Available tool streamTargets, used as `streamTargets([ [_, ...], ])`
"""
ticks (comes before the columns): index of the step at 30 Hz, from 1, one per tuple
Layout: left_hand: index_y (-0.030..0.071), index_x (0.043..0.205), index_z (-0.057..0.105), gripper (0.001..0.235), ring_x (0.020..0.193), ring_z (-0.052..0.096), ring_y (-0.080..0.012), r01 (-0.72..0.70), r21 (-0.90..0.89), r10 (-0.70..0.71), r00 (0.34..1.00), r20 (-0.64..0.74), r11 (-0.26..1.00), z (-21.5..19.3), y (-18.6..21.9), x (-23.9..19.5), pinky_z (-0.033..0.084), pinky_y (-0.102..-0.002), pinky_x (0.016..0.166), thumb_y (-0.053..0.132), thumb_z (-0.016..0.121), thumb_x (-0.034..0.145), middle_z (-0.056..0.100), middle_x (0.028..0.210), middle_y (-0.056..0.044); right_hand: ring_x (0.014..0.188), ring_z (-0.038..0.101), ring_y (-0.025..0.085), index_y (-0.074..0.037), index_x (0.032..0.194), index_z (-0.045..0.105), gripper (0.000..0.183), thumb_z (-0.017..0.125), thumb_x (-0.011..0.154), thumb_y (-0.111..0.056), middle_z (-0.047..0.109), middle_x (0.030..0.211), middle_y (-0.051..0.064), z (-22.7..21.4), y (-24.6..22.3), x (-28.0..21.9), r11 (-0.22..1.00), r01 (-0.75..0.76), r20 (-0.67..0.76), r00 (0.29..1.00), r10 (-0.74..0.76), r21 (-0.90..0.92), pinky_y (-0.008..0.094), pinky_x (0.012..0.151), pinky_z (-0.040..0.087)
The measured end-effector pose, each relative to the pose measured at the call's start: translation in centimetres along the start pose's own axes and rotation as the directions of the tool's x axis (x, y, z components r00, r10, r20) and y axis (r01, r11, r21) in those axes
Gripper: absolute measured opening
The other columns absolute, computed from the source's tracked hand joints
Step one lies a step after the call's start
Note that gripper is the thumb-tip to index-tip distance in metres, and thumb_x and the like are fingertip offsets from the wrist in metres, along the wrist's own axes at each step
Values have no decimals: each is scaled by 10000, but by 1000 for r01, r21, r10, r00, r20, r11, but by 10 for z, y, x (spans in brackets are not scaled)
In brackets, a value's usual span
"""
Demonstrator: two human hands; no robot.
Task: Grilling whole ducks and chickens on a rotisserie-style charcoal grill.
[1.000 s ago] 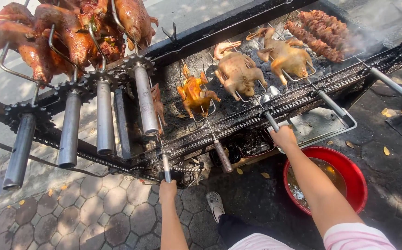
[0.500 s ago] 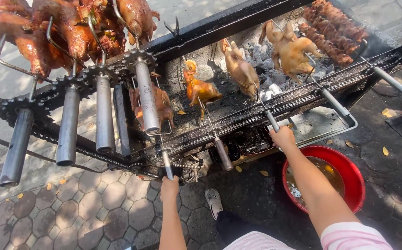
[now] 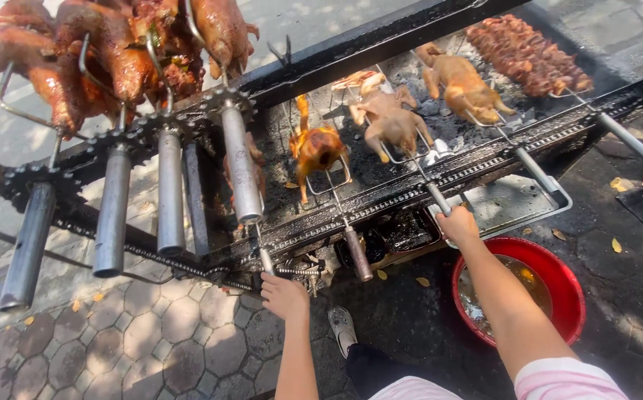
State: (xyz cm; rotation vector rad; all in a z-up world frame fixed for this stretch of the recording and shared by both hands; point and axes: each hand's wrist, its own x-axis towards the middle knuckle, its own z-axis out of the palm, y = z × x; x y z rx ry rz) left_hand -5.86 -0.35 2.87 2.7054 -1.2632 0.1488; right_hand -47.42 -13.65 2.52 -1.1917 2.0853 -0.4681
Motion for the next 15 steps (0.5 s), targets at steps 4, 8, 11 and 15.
streamTargets([
  [4, -40, 1360, 441, 671, 951, 683, -344, -34, -16, 33, 998, -47, 999, 11, -10, 2, 566, -474, 773, 282, 698, 831, 624, 1104, -165, 643, 741, 230, 15, 1020, 747, 388, 668, 912, -350, 765, 729, 142, -2, 11, 11, 997, -18, -21, 1000, 17, -78, 410, 724, 596],
  [8, -20, 1292, 482, 524, 809, 735, -322, -48, 46, 52, 995, -80, 998, 17, -15, 8, 605, -445, 667, 248, 661, 879, 643, 1078, -146, 641, 750, 234, -4, 1074, 737, 384, 643, 928, -346, 768, 764, 135, -5, 7, 9, 997, -33, -10, 999, 32, -70, 400, 735, 608],
  [11, -27, 1284, 480, 495, 811, 753, -344, -6, -6, 6, 999, 42, 1000, 13, -19, 14, 612, -468, 679, 258, 634, 910, 660, 1075, -160, 632, 754, 236, -36, 1096, 712, 367, 650, 918, -351, 758, 774, 109, -5, 2, 9, 997, -44, 5, 999, 44, -63, 400, 730, 612],
  [15, 13, 1267, 484, 450, 896, 745, -419, 82, -76, -66, 979, 194, 994, 3, -25, 19, 591, -539, 763, 277, 619, 929, 706, 1092, -195, 647, 729, 217, -66, 1084, 719, 343, 655, 928, -365, 767, 773, 109, -5, 3, 10, 994, -45, 1, 999, 45, -102, 401, 738, 592],
])
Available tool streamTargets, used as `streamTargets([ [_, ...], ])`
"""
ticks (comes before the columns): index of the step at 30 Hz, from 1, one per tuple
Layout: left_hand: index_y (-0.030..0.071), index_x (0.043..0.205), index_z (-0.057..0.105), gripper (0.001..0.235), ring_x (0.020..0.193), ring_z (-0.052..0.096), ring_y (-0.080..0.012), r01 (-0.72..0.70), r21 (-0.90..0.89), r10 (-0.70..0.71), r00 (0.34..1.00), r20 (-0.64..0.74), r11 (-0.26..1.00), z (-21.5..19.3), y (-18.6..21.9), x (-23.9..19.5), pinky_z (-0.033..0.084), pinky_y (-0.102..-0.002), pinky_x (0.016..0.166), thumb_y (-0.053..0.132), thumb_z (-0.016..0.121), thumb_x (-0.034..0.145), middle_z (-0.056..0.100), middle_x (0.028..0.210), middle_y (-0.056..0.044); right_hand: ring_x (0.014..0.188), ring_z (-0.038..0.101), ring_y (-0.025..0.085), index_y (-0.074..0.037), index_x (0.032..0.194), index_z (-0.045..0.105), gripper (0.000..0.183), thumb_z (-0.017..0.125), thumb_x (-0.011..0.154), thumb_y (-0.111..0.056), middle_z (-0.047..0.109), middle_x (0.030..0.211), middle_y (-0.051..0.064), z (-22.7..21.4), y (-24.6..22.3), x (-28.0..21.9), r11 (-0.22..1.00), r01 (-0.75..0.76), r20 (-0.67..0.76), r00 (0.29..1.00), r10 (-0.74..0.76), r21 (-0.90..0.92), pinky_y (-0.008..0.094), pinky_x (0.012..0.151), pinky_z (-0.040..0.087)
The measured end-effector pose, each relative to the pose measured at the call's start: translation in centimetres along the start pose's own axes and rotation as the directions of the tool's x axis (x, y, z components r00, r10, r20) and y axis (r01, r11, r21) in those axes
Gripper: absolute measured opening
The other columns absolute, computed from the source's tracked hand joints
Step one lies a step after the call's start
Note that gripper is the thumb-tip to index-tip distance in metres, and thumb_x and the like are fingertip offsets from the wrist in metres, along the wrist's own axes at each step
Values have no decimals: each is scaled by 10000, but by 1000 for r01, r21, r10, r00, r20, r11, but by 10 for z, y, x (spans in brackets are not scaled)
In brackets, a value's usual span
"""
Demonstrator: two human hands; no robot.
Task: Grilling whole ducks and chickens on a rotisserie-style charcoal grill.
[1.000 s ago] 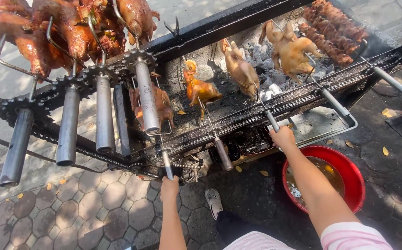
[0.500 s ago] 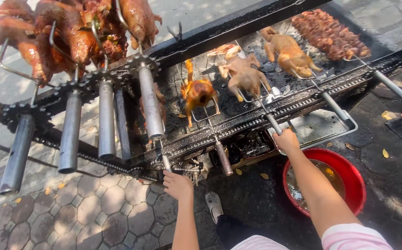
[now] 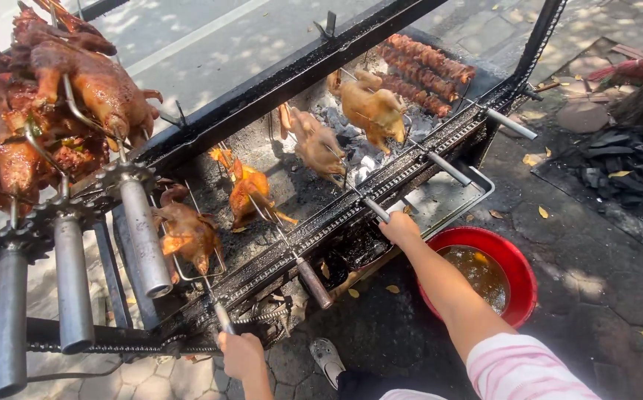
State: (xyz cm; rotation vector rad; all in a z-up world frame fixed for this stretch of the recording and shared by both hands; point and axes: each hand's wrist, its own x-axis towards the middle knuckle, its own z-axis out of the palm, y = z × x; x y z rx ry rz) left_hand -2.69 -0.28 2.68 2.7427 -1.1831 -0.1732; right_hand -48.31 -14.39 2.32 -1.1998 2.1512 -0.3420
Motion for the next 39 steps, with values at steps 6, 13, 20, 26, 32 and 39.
streamTargets([
  [6, 45, 1203, 558, 377, 925, 750, -431, 47, -22, -46, 998, 39, 999, 23, -19, 17, 594, -534, 809, 310, 629, 945, 760, 1005, -216, 639, 744, 216, -54, 1085, 724, 353, 660, 924, -361, 774, 807, 119, -3, -4, -1, 999, 16, 22, 1000, -17, 28, 386, 724, 606],
  [13, 50, 1197, 627, 324, 905, 750, -451, 143, -181, -124, 986, 111, 973, 44, -34, 39, 596, -557, 796, 231, 616, 928, 763, 985, -253, 634, 750, 227, -9, 1085, 708, 386, 662, 926, -358, 745, 788, 107, 0, -5, -1, 998, 18, 31, 999, -20, 65, 401, 707, 618],
  [20, 90, 1233, 672, 356, 1003, 729, -447, 136, -193, -105, 981, 165, 972, 40, -46, 43, 562, -558, 889, 211, 574, 913, 766, 1067, -238, 611, 732, 219, -18, 1049, 728, 371, 639, 931, -358, 747, 724, 106, 1, -16, -14, 997, 11, 34, 999, -14, 78, 392, 682, 601],
  [26, 124, 1289, 668, 417, 1118, 696, -437, 170, -104, -144, 965, 218, 980, 48, -48, 43, 549, -550, 941, 315, 583, 929, 733, 1211, -213, 607, 739, 234, -45, 1134, 680, 379, 650, 913, -352, 747, 746, 108, 8, -16, -13, 989, -32, 26, 999, 28, 143, 400, 667, 612],
  [32, 100, 1319, 642, 466, 1146, 680, -439, 188, -133, -149, 955, 257, 973, 46, -42, 38, 539, -564, 952, 345, 599, 926, 717, 1246, -215, 738, 764, 273, -47, 1113, 718, 387, 647, 908, -368, 773, 854, 141, 15, -9, -8, 998, -2, -19, 1000, 4, 62, 428, 792, 595],
  [39, 65, 1322, 630, 473, 1144, 674, -448, 131, -230, -73, 967, 245, 964, 60, -41, 35, 532, -567, 953, 350, 591, 947, 712, 1240, -241, 958, 734, 381, -43, 1103, 716, 405, 652, 887, -380, 753, 1031, 209, 30, 7, 8, 996, 91, -113, 989, -93, -22, 486, 880, 577],
])
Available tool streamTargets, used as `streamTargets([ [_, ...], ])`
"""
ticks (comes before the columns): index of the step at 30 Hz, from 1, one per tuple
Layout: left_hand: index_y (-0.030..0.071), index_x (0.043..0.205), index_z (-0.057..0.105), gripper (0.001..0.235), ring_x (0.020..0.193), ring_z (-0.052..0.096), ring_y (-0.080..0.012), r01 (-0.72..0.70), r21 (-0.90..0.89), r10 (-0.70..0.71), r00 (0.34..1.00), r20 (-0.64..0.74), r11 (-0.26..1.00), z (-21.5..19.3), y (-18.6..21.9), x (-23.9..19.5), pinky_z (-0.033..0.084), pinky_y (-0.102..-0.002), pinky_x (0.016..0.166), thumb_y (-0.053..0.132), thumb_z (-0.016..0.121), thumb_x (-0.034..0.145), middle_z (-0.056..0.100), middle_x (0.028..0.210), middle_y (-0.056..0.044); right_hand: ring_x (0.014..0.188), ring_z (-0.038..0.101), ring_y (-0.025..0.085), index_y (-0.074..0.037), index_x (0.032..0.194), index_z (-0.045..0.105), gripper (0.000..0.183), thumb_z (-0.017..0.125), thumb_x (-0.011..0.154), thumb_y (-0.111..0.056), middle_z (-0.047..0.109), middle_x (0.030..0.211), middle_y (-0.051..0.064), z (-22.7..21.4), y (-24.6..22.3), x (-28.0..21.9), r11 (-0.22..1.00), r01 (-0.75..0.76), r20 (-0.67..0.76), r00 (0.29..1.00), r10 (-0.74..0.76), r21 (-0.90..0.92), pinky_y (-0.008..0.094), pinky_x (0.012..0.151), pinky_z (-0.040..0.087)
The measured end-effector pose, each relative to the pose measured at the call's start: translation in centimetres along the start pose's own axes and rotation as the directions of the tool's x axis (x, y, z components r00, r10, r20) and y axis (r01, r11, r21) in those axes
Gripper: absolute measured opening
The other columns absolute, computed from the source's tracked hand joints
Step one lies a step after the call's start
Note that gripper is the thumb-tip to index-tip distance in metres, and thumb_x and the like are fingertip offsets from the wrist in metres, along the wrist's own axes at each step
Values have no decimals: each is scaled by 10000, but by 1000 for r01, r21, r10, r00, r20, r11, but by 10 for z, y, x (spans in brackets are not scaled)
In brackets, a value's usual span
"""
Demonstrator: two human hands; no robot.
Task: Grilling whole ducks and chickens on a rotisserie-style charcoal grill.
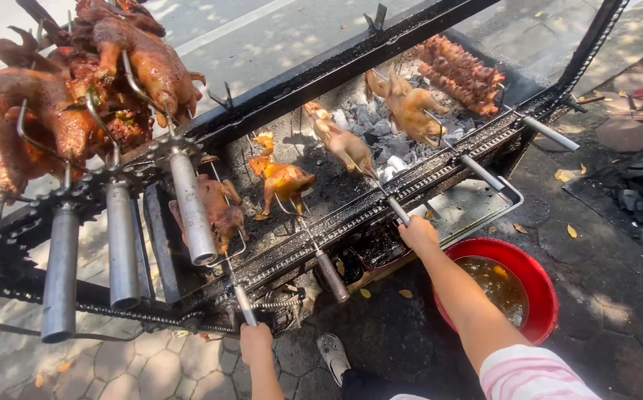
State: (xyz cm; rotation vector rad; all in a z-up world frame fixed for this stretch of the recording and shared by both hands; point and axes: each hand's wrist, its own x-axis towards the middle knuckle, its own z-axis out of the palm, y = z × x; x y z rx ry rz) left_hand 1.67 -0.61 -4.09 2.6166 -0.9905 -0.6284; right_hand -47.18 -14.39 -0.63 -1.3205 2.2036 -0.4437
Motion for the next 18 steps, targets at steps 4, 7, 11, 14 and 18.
streamTargets([
  [4, 82, 1323, 606, 474, 1146, 667, -435, 92, -16, -92, 996, 15, 996, -15, 19, -18, 526, -572, 952, 341, 597, 926, 698, 1248, -224, 970, 709, 426, -49, 1204, 613, 457, 659, 907, -393, 725, 1051, 231, -8, -4, -17, 985, 113, -57, 991, -121, -129, 525, 887, 556],
  [7, 97, 1276, 609, 414, 1129, 679, -433, 103, -23, -102, 995, 20, 994, -20, 23, -24, 532, -558, 952, 320, 582, 929, 717, 1211, -218, 1126, 634, 399, -77, 1329, 541, 566, 703, 845, -321, 656, 1217, 200, -14, -13, -34, 963, 262, -229, 935, -270, -67, 522, 940, 509],
  [11, 86, 1260, 591, 433, 1129, 678, -424, 78, -34, -77, 996, 44, 996, -32, 29, -32, 535, -552, 946, 358, 619, 925, 715, 1202, -208, 1295, 496, 382, -51, 1381, 516, 590, 708, 853, -231, 570, 1348, 173, -9, -32, -68, 862, 494, -483, 731, -482, -112, 527, 1094, 377],
  [14, 91, 1267, 585, 435, 1135, 678, -419, 68, -42, -65, 995, 80, 997, -36, 38, -32, 535, -551, 947, 364, 621, 931, 714, 1210, -203, 1296, 497, 364, -64, 1327, 540, 467, 674, 889, -159, 573, 1338, 149, 18, -57, -109, 765, 643, -511, 663, -547, 15, 497, 1120, 367],
  [18, 88, 1280, 588, 438, 1131, 689, -413, 38, -24, -35, 994, 106, 999, -34, 30, -24, 539, -543, 946, 353, 613, 931, 722, 1216, -201, 970, 656, 253, -25, 1356, 515, 531, 724, 941, -282, 641, 1144, 138, 117, -78, -134, 655, 308, -63, 927, -369, 690, 372, 825, 558],
])
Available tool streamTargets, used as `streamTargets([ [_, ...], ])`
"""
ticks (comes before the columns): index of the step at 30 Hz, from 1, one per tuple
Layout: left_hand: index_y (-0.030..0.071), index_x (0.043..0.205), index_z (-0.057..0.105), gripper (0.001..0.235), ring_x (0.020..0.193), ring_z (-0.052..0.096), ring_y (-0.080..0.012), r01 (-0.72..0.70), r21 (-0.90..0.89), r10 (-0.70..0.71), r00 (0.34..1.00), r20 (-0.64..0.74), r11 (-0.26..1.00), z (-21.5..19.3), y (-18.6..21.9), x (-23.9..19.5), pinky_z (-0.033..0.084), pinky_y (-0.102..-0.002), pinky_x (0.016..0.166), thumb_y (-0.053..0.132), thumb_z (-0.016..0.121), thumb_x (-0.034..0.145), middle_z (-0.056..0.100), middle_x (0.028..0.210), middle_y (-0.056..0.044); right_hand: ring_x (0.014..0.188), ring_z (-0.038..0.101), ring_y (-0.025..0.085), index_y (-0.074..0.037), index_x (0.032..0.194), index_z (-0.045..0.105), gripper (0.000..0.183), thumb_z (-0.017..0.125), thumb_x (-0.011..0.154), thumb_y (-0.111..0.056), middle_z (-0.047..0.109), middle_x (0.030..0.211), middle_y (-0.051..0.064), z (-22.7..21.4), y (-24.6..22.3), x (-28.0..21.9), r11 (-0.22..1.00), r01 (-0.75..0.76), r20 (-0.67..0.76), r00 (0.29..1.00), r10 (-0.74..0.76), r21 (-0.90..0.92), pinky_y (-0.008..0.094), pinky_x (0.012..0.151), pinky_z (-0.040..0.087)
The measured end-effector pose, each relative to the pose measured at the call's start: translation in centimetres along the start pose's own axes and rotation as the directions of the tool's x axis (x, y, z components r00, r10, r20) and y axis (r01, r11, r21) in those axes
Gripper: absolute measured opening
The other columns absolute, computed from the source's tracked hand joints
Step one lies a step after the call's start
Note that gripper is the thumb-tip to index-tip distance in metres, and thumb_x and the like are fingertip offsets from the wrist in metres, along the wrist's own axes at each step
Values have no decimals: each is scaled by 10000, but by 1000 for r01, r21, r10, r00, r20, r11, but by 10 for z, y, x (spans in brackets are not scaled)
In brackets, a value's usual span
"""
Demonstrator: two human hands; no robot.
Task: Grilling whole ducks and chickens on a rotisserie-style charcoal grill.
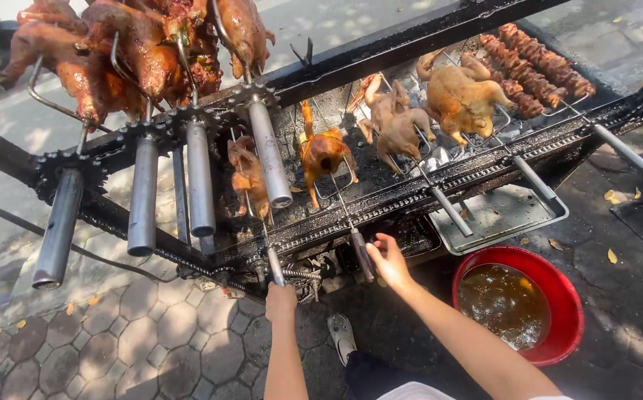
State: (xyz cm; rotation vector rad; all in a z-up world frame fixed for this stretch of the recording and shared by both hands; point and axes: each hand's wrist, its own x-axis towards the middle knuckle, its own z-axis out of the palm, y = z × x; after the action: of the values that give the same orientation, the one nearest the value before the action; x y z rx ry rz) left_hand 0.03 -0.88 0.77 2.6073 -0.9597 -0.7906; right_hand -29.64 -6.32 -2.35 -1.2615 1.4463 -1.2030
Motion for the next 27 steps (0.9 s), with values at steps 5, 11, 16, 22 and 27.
streamTargets([
  [5, 93, 1297, 590, 458, 1132, 690, -401, 0, 20, -1, 1000, 19, 1000, -7, -2, 0, 541, -538, 944, 369, 609, 931, 719, 1221, -185, 535, 638, 216, -65, 1255, 493, 428, 673, 918, -258, 649, 889, 120, 27, -46, -17, 870, -486, 250, 855, 454, 85, 369, 450, 546],
  [11, 95, 1317, 582, 446, 1117, 699, -378, 21, 19, -22, 998, 55, 1000, -12, -3, 2, 551, -532, 931, 350, 604, 952, 726, 1217, -160, 446, 625, 224, -13, 1107, 558, 282, 650, 896, -176, 644, 679, 112, 28, -38, -15, 916, -390, 154, 903, 400, -92, 387, 399, 540],
  [16, 96, 1346, 567, 446, 1111, 699, -371, 44, 29, -46, 997, 64, 999, -12, -7, 3, 561, -532, 921, 346, 589, 977, 718, 1230, -154, 471, 678, 215, -10, 1084, 550, 281, 657, 876, -166, 693, 688, 129, 24, -51, -22, 927, -287, 109, 941, 319, -241, 377, 435, 571],
  [22, 87, 1328, 574, 454, 1139, 687, -372, 30, 27, -31, 998, 46, 999, -5, -14, 9, 552, -528, 938, 348, 606, 958, 710, 1237, -156, 486, 676, 225, -22, 1107, 578, 284, 651, 875, -168, 700, 682, 147, 19, -69, -28, 904, -317, 97, 929, 356, -286, 380, 470, 567],
  [27, 88, 1310, 586, 441, 1141, 688, -372, 28, 17, -28, 999, 41, 999, 2, -21, 10, 543, -534, 951, 347, 602, 952, 714, 1237, -154, 477, 678, 227, -30, 1138, 555, 325, 677, 881, -188, 705, 680, 139, 17, -85, -33, 874, -304, 131, 917, 376, -379, 381, 478, 560],
])
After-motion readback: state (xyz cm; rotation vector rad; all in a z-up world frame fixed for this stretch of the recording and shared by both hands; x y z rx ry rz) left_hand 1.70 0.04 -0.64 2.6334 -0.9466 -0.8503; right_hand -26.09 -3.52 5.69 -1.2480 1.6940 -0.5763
